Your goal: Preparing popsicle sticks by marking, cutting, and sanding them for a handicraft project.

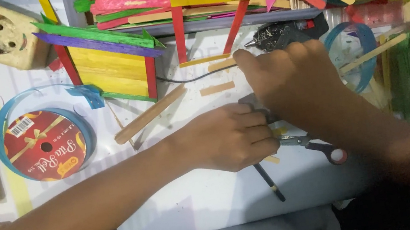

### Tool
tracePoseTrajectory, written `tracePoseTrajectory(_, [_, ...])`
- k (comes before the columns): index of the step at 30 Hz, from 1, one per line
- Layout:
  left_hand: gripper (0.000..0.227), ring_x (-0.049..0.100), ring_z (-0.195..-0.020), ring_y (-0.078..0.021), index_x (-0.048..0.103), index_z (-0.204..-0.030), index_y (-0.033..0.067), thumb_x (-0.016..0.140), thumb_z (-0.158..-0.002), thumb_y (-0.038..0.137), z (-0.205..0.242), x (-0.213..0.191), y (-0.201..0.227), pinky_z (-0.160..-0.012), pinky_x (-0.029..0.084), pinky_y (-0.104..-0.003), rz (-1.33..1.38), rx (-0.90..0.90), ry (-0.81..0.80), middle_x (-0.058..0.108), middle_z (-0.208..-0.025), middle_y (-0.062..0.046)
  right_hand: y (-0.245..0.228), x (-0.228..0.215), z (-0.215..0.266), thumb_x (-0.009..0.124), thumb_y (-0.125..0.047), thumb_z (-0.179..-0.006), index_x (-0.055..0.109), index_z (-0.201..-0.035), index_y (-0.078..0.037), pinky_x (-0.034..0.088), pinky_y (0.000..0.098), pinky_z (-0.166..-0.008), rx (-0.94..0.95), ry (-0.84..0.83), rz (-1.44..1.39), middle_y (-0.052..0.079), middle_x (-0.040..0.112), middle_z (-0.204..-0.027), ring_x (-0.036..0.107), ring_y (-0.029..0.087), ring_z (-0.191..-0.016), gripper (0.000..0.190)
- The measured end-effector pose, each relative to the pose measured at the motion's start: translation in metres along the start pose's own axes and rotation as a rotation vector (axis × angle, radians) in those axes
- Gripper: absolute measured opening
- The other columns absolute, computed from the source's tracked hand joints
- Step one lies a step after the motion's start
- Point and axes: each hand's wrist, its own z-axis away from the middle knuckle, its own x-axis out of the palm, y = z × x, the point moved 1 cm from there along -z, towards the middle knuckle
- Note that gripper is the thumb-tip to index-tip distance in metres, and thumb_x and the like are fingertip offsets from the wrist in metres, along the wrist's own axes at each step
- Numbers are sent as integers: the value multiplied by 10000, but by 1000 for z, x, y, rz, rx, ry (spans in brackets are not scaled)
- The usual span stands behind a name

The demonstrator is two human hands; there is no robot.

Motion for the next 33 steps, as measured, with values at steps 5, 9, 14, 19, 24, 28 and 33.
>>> tracePoseTrajectory(5, [254,575,-757,-265,596,-803,74,552,-1050,33,-2,-1,-1,-733,473,-330,-7,-2,24,603,-749,-58,-1,3,3,576,84,-988,393,-738,-189,245,294,-417,29,-48,-34,-70,214,-509,216,72,-453,413])
tracePoseTrajectory(9, [285,559,-737,-254,569,-793,86,537,-1077,78,-2,-2,-2,-690,427,-334,13,-4,-1,578,-739,-48,12,-16,0,581,29,-1053,418,-756,-183,219,305,-404,32,-38,-159,-68,292,-528,244,68,-451,399])
tracePoseTrajectory(14, [207,510,-667,-294,621,-886,67,552,-1068,136,-4,-6,-4,-656,432,-389,269,-166,-32,545,-747,-79,36,-49,2,514,-352,-1109,708,-1058,-222,393,269,-288,89,-441,-270,19,654,-936,566,115,-486,239])
tracePoseTrajectory(19, [156,587,-680,-257,651,-989,31,556,-1064,128,-11,-14,-9,-638,503,-368,456,-266,40,639,-804,-105,44,-58,44,721,-264,-907,746,-1049,-169,589,369,-691,294,-413,-754,41,800,-988,783,209,-888,173])
tracePoseTrajectory(24, [181,692,-696,-154,594,-1093,74,670,-1015,219,-15,-17,-13,-626,591,-260,590,-519,36,708,-811,-33,41,-48,71,675,-392,-884,799,-990,-287,624,279,-504,523,-655,-971,-74,842,-724,833,70,-702,194])
tracePoseTrajectory(28, [120,596,-596,-147,629,-996,71,620,-1042,181,-15,-12,-12,-585,488,-283,480,-459,69,641,-747,-7,30,-43,75,626,-339,-943,765,-1035,-240,550,216,-402,393,-405,-1065,-89,742,-565,720,60,-407,194])
tracePoseTrajectory(33, [232,596,-579,-120,658,-958,76,485,-1093,149,-19,-16,-11,-558,497,-252,483,-502,119,670,-739,18,49,-45,85,708,-186,-957,769,-1092,-44,545,253,-499,239,-93,-911,53,777,-791,720,112,-605,204])
